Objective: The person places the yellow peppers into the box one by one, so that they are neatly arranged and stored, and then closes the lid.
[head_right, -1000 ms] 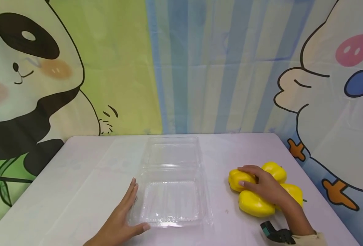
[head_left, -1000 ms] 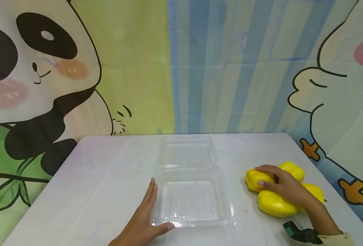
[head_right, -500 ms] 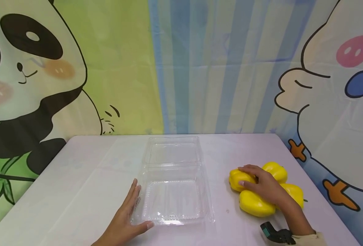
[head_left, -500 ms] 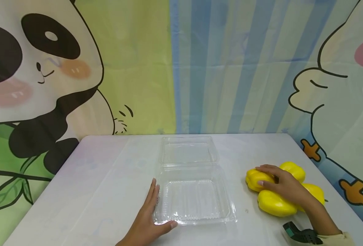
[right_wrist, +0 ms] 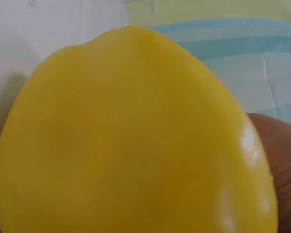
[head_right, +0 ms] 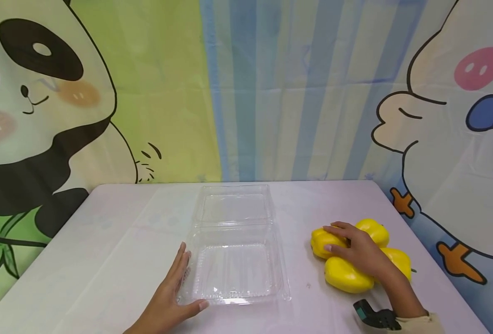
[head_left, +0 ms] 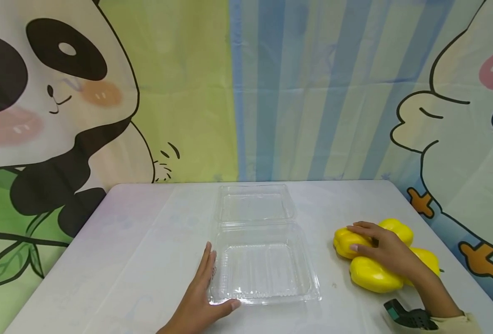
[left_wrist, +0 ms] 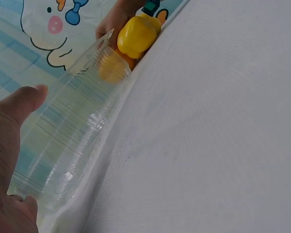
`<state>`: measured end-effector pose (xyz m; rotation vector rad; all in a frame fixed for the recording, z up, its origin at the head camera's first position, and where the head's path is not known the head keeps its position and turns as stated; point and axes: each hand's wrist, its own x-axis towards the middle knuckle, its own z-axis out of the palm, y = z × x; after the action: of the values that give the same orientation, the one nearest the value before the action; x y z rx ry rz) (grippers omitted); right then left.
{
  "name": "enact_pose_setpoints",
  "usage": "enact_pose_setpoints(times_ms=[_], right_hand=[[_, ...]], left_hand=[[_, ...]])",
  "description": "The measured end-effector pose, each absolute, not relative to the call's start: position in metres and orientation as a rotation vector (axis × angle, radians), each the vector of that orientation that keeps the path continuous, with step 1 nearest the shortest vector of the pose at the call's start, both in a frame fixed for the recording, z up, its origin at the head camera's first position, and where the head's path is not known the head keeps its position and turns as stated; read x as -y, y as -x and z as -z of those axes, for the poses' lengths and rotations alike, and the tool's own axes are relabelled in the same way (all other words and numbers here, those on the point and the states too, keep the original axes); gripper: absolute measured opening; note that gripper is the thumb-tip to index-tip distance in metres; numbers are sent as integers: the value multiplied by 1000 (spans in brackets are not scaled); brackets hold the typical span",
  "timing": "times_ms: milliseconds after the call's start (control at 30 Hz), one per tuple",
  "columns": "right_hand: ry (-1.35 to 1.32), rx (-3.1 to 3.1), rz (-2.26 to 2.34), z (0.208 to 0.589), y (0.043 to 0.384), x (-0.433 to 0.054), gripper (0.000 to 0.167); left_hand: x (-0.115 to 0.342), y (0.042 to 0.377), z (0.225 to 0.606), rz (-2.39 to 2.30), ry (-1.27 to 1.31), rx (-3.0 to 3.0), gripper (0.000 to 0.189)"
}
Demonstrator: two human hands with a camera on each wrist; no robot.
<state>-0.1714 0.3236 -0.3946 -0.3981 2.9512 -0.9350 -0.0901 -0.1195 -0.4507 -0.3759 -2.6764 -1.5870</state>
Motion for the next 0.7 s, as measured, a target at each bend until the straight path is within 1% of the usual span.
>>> enact_pose_setpoints(times_ms=[433,700], right_hand=[[376,-3028,910,395,173,-324,61],[386,-3057,975,393,173,-324,63]], left_hand=[[120,90,452,1560,390,2665,120],[120,90,451,1562,400,2661,119]])
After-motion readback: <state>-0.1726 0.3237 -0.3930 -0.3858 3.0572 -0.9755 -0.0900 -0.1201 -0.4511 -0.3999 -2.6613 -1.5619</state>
